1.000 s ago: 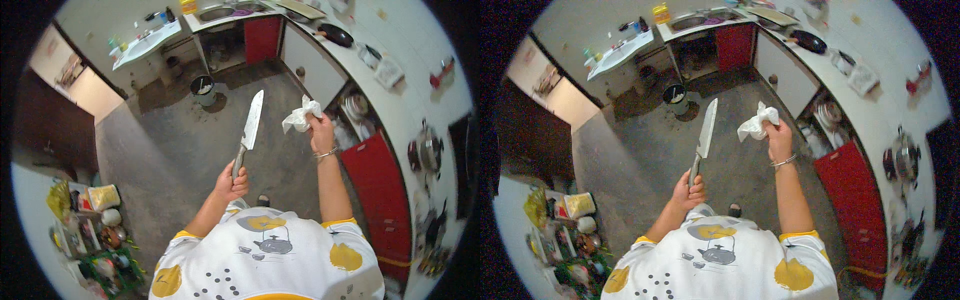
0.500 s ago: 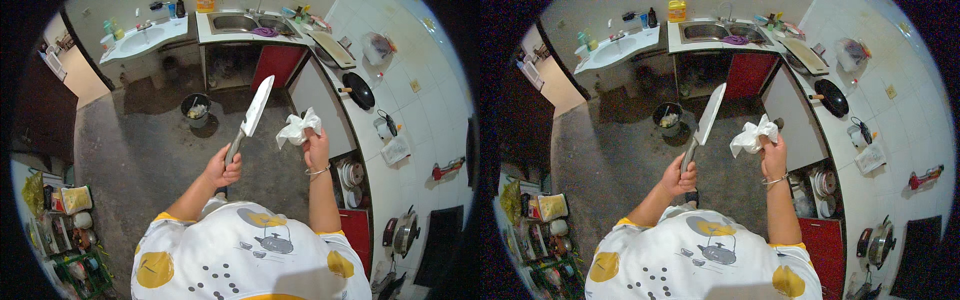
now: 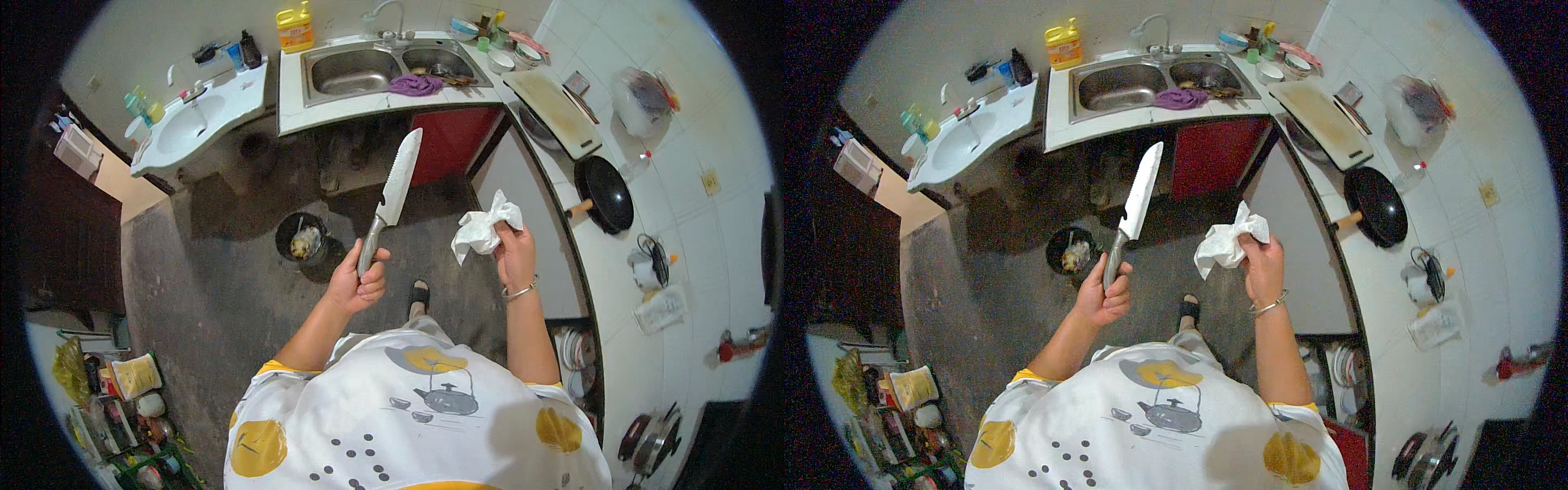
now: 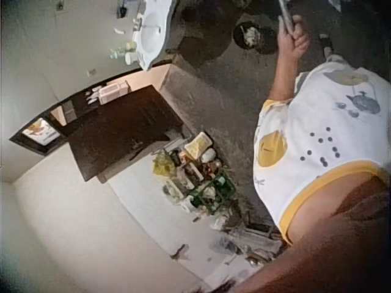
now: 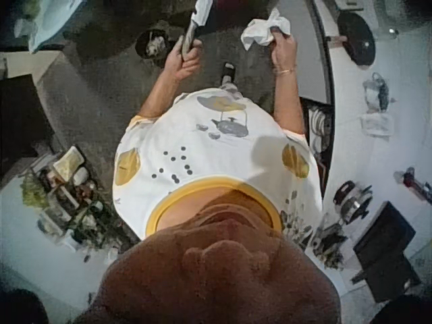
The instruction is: The person organizes kitchen utensils by placing a spatula, peeler, and knife into a yellow dish rack. They then move the rack to a counter and wipe a knife with a paper towel before rinsing it under the tap.
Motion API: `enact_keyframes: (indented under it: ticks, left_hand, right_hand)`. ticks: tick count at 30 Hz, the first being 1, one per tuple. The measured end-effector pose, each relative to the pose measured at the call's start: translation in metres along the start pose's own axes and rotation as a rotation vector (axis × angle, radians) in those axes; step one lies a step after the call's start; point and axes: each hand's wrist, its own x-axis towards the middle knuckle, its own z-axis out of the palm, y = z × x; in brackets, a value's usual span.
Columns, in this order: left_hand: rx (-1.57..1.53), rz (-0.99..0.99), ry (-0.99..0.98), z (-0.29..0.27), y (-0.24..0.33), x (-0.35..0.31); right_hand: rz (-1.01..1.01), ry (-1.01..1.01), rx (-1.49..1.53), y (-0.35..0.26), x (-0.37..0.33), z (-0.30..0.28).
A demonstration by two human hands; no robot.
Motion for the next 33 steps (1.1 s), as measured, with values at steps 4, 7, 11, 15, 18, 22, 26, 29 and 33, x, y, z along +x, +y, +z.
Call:
enact_keyframes:
  ticks: [4, 7, 11, 15, 18, 22, 26, 29, 33]
  left_hand:
    - [0.011, 0.114, 0.13, 0.008, 0.02, 0.077]
    - [-0.009, 0.236, 0.251, 0.021, 0.039, 0.121]
    - [0.086, 0.39, 0.324, 0.024, 0.073, 0.154]
    - [0.167, 0.472, 0.371, 0.005, 0.122, 0.175]
    - [0.219, 0.506, 0.434, -0.006, 0.167, 0.202]
    - [0.336, 0.475, 0.468, -0.018, 0.234, 0.275]
    - [0.495, 0.418, 0.501, -0.026, 0.296, 0.339]
    - [0.471, 0.332, 0.488, -0.028, 0.341, 0.379]
    - [0.355, 0.296, 0.472, -0.047, 0.378, 0.425]
  right_hand:
    - [0.06, -0.01, 0.05, 0.013, 0.108, -0.013]
    - [0.07, 0.007, -0.081, 0.011, 0.178, -0.007]
    - [0.042, 0.166, -0.125, 0.054, 0.289, -0.03]
    - [0.055, 0.34, -0.184, 0.106, 0.392, -0.046]
    - [0.105, 0.491, -0.387, 0.122, 0.471, -0.054]
    - [-0.045, 0.395, 0.045, 0.156, 0.593, -0.114]
    - [-0.031, 0.556, -0.599, 0.14, 0.576, -0.062]
    - [-0.037, 0.607, -0.844, 0.149, 0.548, -0.044]
    - [-0.281, 0.565, -0.6, 0.188, 0.548, -0.053]
